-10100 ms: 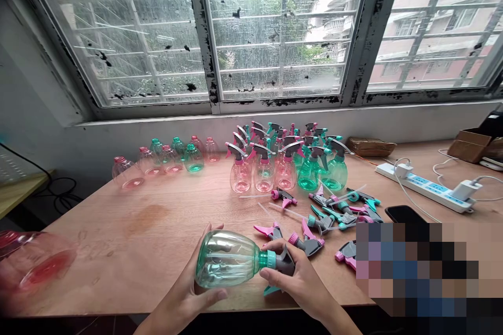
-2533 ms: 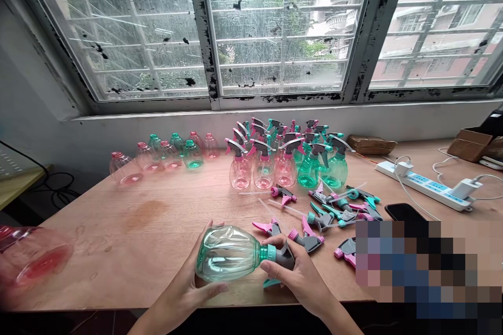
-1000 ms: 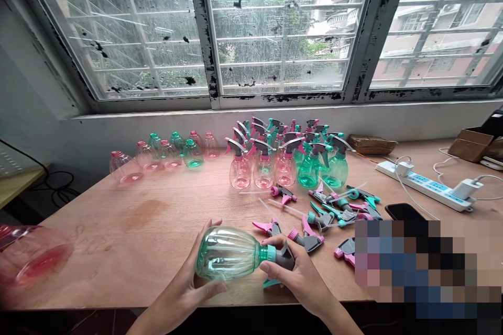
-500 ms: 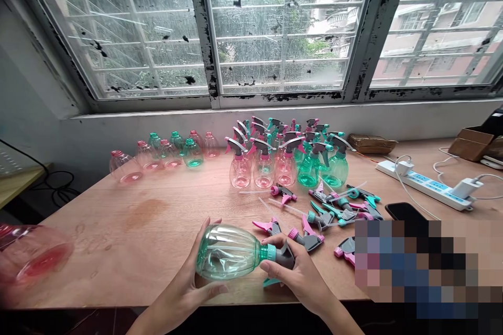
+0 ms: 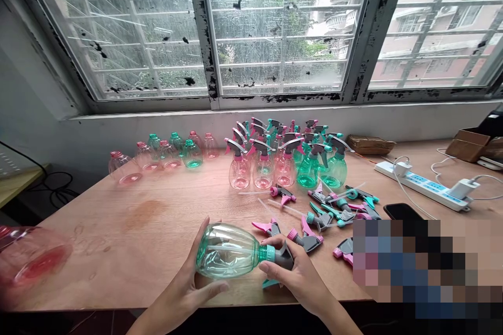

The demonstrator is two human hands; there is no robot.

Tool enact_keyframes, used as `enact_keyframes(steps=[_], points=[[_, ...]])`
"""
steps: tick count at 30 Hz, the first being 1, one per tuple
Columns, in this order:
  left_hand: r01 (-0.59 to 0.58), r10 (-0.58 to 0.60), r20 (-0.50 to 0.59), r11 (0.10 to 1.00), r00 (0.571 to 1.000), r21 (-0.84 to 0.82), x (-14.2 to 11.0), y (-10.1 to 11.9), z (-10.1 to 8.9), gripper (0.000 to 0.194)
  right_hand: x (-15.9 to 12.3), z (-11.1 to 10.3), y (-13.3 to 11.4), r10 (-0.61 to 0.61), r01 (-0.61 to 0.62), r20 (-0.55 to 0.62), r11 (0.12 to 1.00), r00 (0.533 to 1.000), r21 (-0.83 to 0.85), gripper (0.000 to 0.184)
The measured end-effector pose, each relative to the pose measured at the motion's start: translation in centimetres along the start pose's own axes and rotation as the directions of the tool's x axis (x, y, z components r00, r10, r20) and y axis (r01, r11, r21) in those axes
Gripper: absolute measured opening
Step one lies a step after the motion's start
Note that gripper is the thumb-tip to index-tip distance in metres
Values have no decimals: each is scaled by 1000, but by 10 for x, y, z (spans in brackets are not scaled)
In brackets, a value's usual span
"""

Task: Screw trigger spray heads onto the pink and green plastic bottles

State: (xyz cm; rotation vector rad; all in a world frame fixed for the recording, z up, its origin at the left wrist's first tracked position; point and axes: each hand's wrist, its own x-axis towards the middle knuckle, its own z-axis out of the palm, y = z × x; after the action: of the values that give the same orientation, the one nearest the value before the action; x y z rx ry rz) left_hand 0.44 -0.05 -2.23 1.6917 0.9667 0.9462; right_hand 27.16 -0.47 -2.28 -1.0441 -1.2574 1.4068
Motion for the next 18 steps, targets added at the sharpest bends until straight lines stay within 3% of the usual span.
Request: enact_keyframes(steps=[4,18], points=[[56,-55,22,998,998,-36,0,4,-3,106,0,0,0,-12,12,-1,1000,1000,-15,37],[69,-69,7,997,998,23,-1,6,0,96,0,-3,3,15,-15,1,999,1000,-38,42]])
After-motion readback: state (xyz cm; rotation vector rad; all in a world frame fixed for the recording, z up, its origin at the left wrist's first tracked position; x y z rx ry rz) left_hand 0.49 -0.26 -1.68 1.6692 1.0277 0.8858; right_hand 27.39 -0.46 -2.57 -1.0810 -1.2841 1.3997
